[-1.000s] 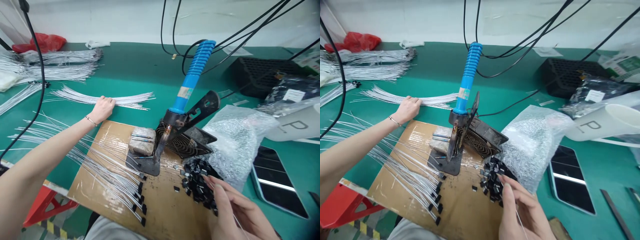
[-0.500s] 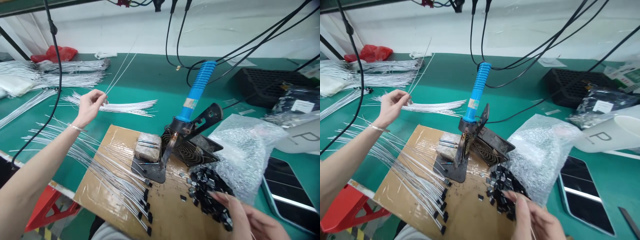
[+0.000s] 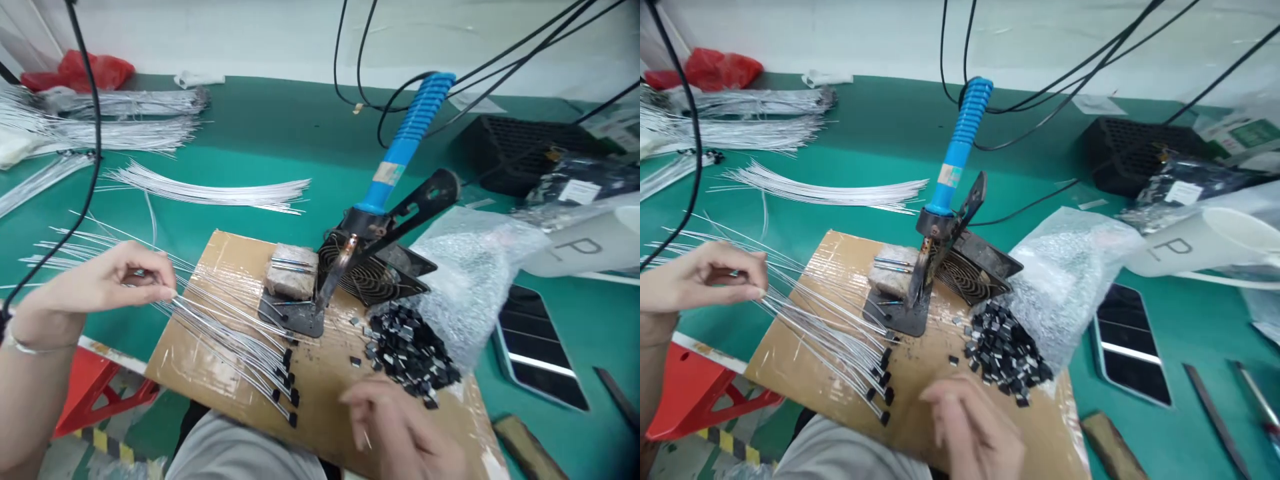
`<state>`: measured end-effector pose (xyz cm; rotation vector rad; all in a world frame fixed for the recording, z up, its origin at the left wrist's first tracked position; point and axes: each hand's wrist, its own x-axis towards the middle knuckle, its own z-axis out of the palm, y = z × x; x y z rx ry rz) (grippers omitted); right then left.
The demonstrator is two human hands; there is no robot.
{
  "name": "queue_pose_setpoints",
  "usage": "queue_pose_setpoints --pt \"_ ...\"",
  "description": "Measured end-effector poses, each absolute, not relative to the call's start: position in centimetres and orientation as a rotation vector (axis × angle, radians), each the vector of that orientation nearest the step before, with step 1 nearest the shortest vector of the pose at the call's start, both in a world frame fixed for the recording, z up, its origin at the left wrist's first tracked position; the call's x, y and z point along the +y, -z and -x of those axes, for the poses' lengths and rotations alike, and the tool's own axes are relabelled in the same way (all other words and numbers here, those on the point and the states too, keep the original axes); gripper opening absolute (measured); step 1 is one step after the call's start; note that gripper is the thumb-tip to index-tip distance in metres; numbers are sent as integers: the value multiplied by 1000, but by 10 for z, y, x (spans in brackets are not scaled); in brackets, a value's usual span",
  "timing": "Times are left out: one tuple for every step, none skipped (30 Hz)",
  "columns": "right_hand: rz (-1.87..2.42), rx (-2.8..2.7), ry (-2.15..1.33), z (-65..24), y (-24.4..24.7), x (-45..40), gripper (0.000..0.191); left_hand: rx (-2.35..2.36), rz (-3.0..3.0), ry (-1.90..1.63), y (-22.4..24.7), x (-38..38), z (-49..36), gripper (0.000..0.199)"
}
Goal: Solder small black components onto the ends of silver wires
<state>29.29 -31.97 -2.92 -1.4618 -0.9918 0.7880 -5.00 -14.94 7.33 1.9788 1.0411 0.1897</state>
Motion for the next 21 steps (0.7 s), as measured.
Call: queue_pose_setpoints --pt "1424 -1028 -902 -283 26 -321 25 1012 -1973 -178 -64 -148 43 22" --pt "1391 -1056 -1005 -275 26 -322 18 984 -1964 -181 -56 -147 36 22" --pt "1361 -1084 -1092 -269 27 -322 12 954 -1957 -190 -50 -146 30 23" --pt "1334 -1112 -1146 -265 29 -322 8 920 -1955 -196 -45 -146 25 24" --pt "1316 -1133 -1167 -263 32 -321 6 893 -1955 -201 -42 -146 21 25" --pt "1311 -1133 -1170 -262 36 -320 4 877 -1953 -207 -41 -146 18 26" --pt "1325 -1094 -1163 -262 39 -319 10 872 -1950 -218 -40 -146 17 26" --pt "1354 -1033 -1151 -263 42 -319 18 872 -1942 -232 -39 -146 17 26" --pt "1397 -955 -1136 -263 44 -319 26 875 -1928 -248 -39 -146 18 25" --pt "1434 -884 -1112 -264 46 -319 32 877 -1909 -263 -39 -145 19 24" --pt "1455 -840 -1083 -265 48 -319 37 878 -1887 -274 -38 -145 21 24" --pt "1465 -815 -1054 -266 49 -319 39 881 -1868 -282 -37 -145 22 24" --pt "1462 -809 -1033 -267 50 -319 38 885 -1855 -285 -36 -145 22 24" --pt "1453 -815 -1034 -268 50 -319 35 894 -1850 -285 -35 -145 22 24" --pt "1425 -846 -1050 -269 51 -318 33 900 -1852 -286 -35 -145 21 24" --pt "1387 -894 -1075 -269 52 -317 29 904 -1859 -286 -34 -145 20 24" --pt "1349 -951 -1105 -269 53 -316 26 908 -1867 -287 -34 -145 19 24" --pt "1307 -1016 -1123 -269 54 -315 22 907 -1874 -285 -34 -145 18 24" --pt "1279 -1061 -1130 -269 55 -314 18 905 -1877 -281 -34 -145 17 24" --pt "1263 -1078 -1134 -270 57 -314 18 903 -1878 -276 -34 -145 16 24" --pt "1249 -1077 -1140 -270 57 -313 21 902 -1882 -268 -35 -145 16 25"
